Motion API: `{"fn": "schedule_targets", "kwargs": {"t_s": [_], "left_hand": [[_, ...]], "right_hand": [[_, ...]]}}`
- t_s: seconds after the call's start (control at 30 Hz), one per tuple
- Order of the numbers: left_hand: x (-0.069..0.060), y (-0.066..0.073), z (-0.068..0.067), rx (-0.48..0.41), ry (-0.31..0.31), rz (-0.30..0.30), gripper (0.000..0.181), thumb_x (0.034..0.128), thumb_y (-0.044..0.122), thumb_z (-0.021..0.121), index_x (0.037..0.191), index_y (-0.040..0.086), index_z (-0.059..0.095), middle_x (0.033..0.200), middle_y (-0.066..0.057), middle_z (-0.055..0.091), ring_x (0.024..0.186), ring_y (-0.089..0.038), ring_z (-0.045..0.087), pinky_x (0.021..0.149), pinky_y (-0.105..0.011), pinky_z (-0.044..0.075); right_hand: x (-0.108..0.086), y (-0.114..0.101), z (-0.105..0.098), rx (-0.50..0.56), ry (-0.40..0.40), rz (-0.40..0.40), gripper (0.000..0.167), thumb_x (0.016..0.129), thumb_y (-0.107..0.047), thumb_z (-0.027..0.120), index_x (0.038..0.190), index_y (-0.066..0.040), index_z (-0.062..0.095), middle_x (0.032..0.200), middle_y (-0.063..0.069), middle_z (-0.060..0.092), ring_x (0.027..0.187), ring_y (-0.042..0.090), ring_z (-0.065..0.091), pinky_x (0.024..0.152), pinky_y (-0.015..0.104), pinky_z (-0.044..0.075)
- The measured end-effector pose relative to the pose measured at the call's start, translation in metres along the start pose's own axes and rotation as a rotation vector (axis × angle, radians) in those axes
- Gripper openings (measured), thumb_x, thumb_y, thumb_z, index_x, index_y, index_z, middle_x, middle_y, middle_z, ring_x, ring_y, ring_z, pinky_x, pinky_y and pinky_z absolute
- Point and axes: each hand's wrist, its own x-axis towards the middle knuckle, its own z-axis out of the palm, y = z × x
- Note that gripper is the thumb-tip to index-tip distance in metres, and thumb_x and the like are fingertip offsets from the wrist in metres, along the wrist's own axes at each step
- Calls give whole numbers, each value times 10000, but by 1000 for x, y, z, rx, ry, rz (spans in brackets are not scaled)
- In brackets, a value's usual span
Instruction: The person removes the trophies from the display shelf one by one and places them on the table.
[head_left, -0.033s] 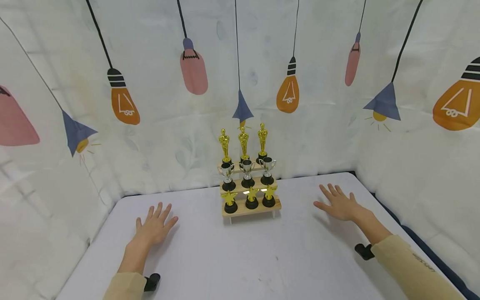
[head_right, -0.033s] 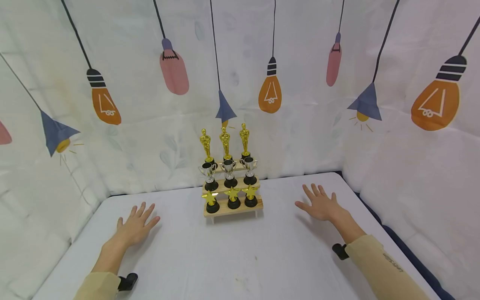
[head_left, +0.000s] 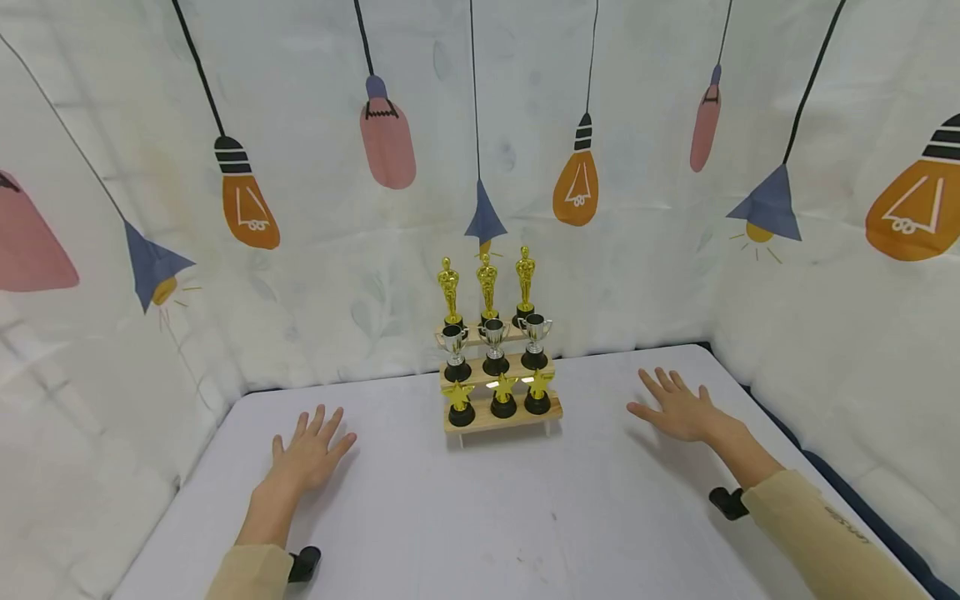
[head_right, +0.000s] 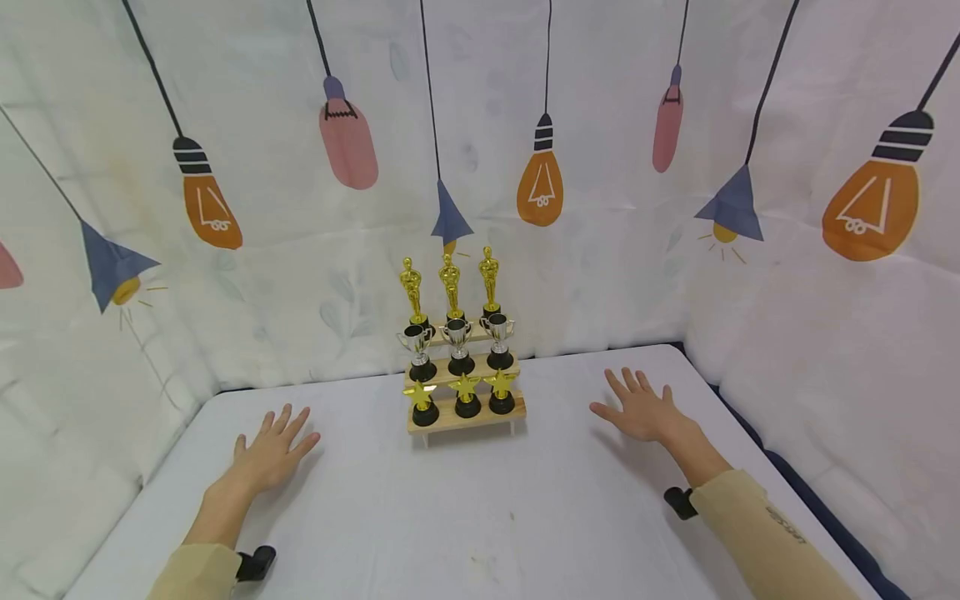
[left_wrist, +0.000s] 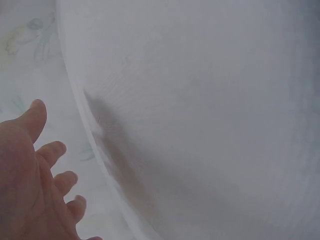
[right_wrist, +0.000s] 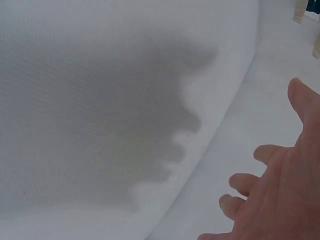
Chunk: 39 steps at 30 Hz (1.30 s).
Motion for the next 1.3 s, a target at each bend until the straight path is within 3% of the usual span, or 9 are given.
{"fn": "schedule_targets", "kwargs": {"t_s": [0.37, 0.73, 1.03, 1.3], "left_hand": [[-2, 2, -3, -5, -10, -14, 775, 1077, 544, 411, 1590, -19, 266, 1624, -344, 93, 1476, -564, 34, 1047, -830, -17], [0, 10, -7, -33, -35, -11, 801, 1073, 581, 378, 1601, -7, 245, 1630, -337, 75, 1479, -557, 18, 1051, -826, -15], [9, 22, -1, -29, 32, 32, 789, 1070, 595, 367, 1591, 7, 292, 1615, -347, 150, 1467, -569, 106, 1054, -825, 67], [12, 45, 6, -66, 164, 82, 615, 1077, 422, 500, 1495, -27, 460, 1476, -366, 419, 1320, -573, 420, 990, -797, 304]], "right_hand": [[1, 8, 5, 0, 13, -2, 906, 1034, -634, 435, 1613, 21, 194, 1614, 377, 90, 1471, 576, 54, 1044, 832, 17], [4, 0, 7, 9, 9, -17, 873, 1041, -611, 449, 1614, 7, 219, 1619, 361, 114, 1474, 567, 74, 1056, 826, 49], [8, -8, 11, 45, 92, -99, 769, 1076, -518, 457, 1594, 23, 281, 1616, 347, 176, 1472, 554, 138, 1085, 785, 151], [11, -19, 14, 150, 225, -213, 598, 1057, -301, 597, 1492, 72, 424, 1493, 300, 452, 1372, 487, 413, 1102, 629, 342]]}}
